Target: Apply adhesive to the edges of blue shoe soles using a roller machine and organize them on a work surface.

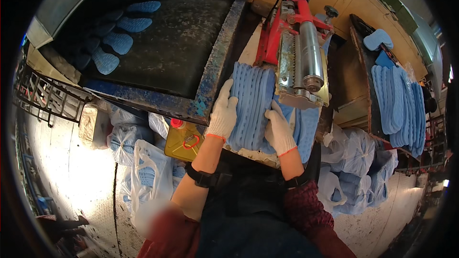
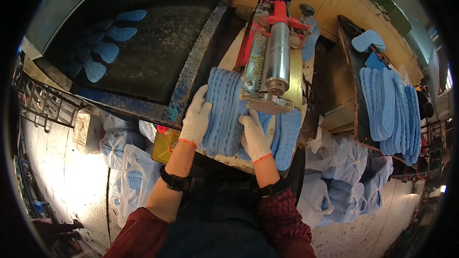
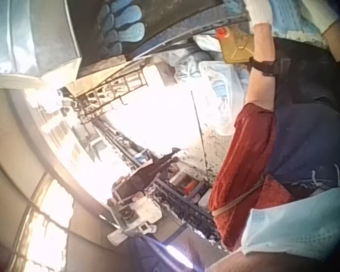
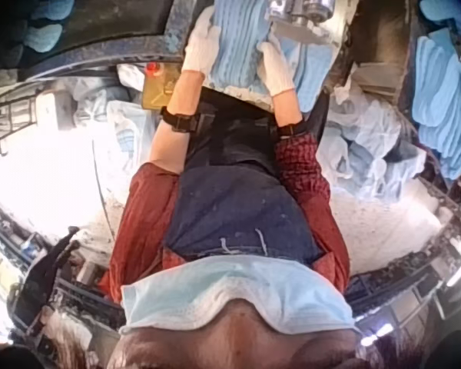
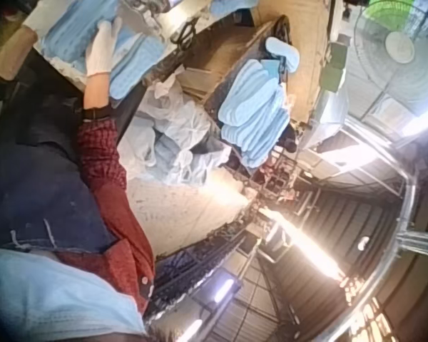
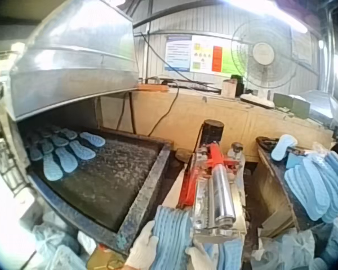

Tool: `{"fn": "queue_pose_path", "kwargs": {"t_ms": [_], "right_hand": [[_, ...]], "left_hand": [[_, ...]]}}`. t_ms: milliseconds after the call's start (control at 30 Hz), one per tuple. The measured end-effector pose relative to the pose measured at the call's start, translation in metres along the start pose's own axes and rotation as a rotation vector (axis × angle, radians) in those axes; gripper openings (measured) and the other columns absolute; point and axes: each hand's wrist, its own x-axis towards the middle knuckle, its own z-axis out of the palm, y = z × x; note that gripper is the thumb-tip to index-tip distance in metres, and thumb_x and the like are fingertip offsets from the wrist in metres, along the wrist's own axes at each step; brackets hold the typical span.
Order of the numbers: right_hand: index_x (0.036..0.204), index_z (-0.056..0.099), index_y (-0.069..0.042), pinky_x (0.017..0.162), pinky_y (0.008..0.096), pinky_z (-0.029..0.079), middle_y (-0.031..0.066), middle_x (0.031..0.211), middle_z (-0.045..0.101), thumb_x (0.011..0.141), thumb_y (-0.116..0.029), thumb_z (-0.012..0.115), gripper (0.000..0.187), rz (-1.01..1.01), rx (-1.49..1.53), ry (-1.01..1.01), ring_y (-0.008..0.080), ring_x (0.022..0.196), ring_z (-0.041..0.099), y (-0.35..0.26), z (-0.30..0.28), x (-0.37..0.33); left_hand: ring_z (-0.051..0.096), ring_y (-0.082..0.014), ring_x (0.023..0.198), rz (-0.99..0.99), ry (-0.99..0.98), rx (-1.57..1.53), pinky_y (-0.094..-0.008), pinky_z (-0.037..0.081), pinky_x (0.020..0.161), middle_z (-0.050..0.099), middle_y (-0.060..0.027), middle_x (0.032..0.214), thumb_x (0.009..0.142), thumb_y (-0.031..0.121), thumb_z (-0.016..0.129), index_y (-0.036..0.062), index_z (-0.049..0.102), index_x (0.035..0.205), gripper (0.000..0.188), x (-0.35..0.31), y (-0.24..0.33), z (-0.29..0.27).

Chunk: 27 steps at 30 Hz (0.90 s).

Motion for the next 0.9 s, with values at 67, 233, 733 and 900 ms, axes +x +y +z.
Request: {"fn": "queue_pose_path", "kwargs": {"t_ms": [67,233,733,900], "right_hand": [[0.149,0.027,0.000,0.103,0.0367,0.040,0.0143,0.133,0.047,0.087,-0.009,0.048,0.066,-0.014,-0.014,0.023,0.0238,0.120,0.048,0.000,0.001,-0.001],[0.150,0.025,0.000,0.101,0.0354,0.041,0.0141,0.133,0.047,0.087,-0.009,0.050,0.068,-0.006,-0.026,0.057,0.0236,0.120,0.049,0.003,0.001,0.002],[0.154,0.009,0.002,0.109,0.0367,0.035,0.0177,0.150,0.033,0.089,-0.009,0.053,0.079,-0.005,-0.023,0.029,0.0269,0.132,0.041,0.007,-0.004,0.004],[0.155,0.009,0.001,0.110,0.0372,0.034,0.0175,0.152,0.031,0.089,-0.010,0.055,0.081,-0.019,-0.042,0.004,0.0268,0.135,0.039,0.005,-0.004,0.001]], "left_hand": [[0.050,-0.0318,0.127,-0.009,-0.001,-0.003,-0.0365,0.037,0.108,0.048,-0.0245,0.140,0.095,0.012,0.050,0.0074,0.036,0.149,0.055,-0.003,0.003,-0.001],[0.049,-0.0332,0.129,0.126,-0.009,0.123,-0.0381,0.037,0.109,0.046,-0.0246,0.143,0.094,0.017,0.055,0.0042,0.031,0.150,0.062,-0.001,-0.001,-0.001],[0.056,-0.0392,0.115,0.385,0.150,0.357,-0.0414,0.046,0.097,0.051,-0.0274,0.130,0.092,0.017,0.064,0.0022,0.041,0.143,0.058,-0.007,-0.010,0.009],[0.050,-0.0397,0.126,0.249,0.074,0.429,-0.0441,0.042,0.103,0.045,-0.0260,0.141,0.090,0.027,0.067,0.0052,0.036,0.147,0.068,-0.008,-0.010,0.008]]}}
